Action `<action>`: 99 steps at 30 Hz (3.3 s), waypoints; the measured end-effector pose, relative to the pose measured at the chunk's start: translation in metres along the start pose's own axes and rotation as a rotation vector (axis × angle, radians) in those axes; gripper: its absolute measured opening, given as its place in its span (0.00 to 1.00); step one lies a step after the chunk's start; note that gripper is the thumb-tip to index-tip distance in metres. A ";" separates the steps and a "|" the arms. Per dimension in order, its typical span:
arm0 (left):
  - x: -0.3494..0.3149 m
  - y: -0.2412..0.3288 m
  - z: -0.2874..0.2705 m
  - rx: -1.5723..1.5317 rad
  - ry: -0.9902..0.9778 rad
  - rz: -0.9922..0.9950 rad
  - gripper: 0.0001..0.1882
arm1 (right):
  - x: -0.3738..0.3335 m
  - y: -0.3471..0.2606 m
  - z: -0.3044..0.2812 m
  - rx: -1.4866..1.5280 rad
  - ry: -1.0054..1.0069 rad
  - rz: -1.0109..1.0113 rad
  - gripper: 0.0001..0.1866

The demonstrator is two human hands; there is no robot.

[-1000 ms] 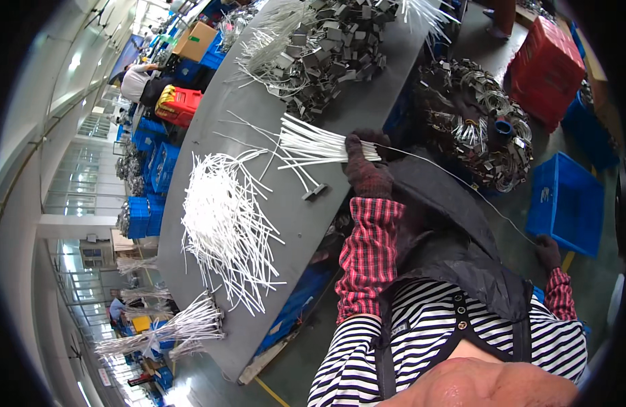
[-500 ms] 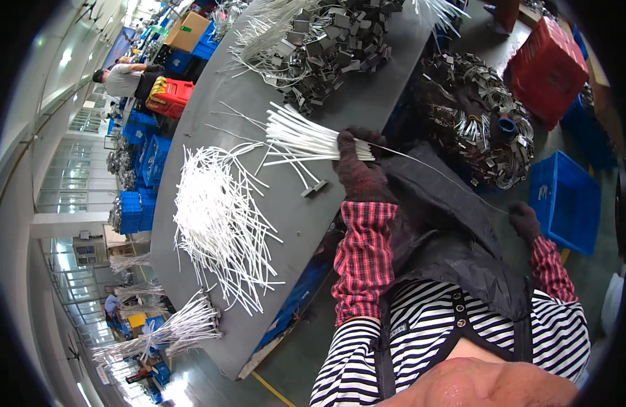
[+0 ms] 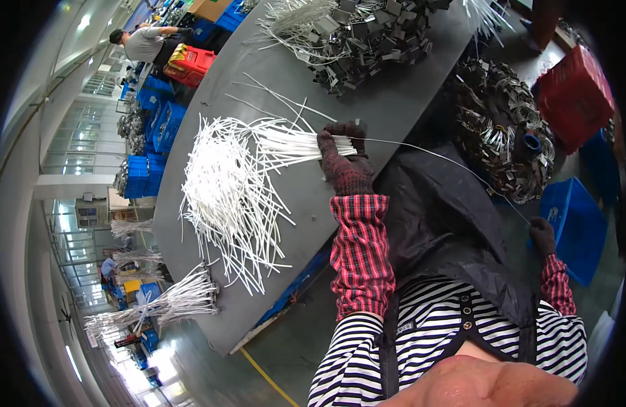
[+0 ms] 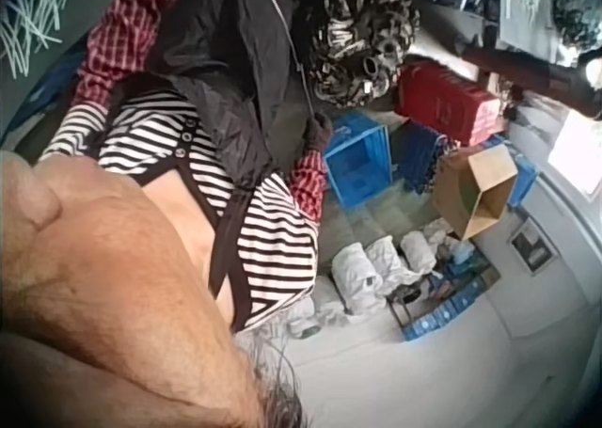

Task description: The person is gathering, sorting, and bundling bundles of white wires on a production floor.

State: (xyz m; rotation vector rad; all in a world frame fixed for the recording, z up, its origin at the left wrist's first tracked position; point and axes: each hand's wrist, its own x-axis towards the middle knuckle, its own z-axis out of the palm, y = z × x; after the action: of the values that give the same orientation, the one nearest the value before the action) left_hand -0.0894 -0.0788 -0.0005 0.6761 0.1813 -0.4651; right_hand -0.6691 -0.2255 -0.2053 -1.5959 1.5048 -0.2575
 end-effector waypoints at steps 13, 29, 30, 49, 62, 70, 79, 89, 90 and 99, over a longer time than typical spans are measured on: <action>-0.036 -0.057 -0.001 0.548 -0.281 0.034 0.14 | 0.006 -0.316 0.152 0.341 -0.290 -0.543 0.34; 0.012 0.013 -0.019 0.548 -0.149 0.047 0.11 | 0.085 -0.553 0.195 0.188 0.405 -1.153 0.23; 0.010 0.007 -0.017 0.642 -0.166 0.083 0.11 | 0.082 -0.549 0.190 0.095 0.386 -1.173 0.22; -0.074 -0.124 0.076 0.276 -0.223 -0.386 0.11 | -0.088 -0.171 0.006 0.292 -0.015 -0.170 0.14; -0.025 -0.078 0.022 0.107 -0.103 -0.197 0.12 | -0.098 0.049 -0.056 -0.014 0.230 0.111 0.14; -0.030 -0.081 0.016 0.169 -0.279 -0.161 0.12 | -0.048 0.014 -0.022 -0.062 0.157 -0.092 0.11; -0.033 -0.098 -0.017 1.119 -0.475 0.314 0.15 | 0.006 -0.357 0.160 0.471 -0.346 -0.464 0.28; 0.015 0.016 0.001 0.939 0.083 0.181 0.15 | 0.071 -0.509 0.199 0.216 0.385 -0.956 0.22; 0.013 0.022 0.002 0.847 0.141 0.165 0.14 | 0.090 -0.512 0.194 0.192 0.514 -0.899 0.22; -0.027 -0.028 0.025 0.847 -0.415 0.157 0.14 | 0.061 -0.453 0.179 0.243 0.178 -1.100 0.11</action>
State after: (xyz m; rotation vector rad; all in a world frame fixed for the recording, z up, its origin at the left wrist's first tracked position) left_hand -0.1256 -0.1043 0.0115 1.3860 -0.4904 -0.5161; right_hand -0.2193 -0.2634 -0.0128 -2.0741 0.5242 -1.1576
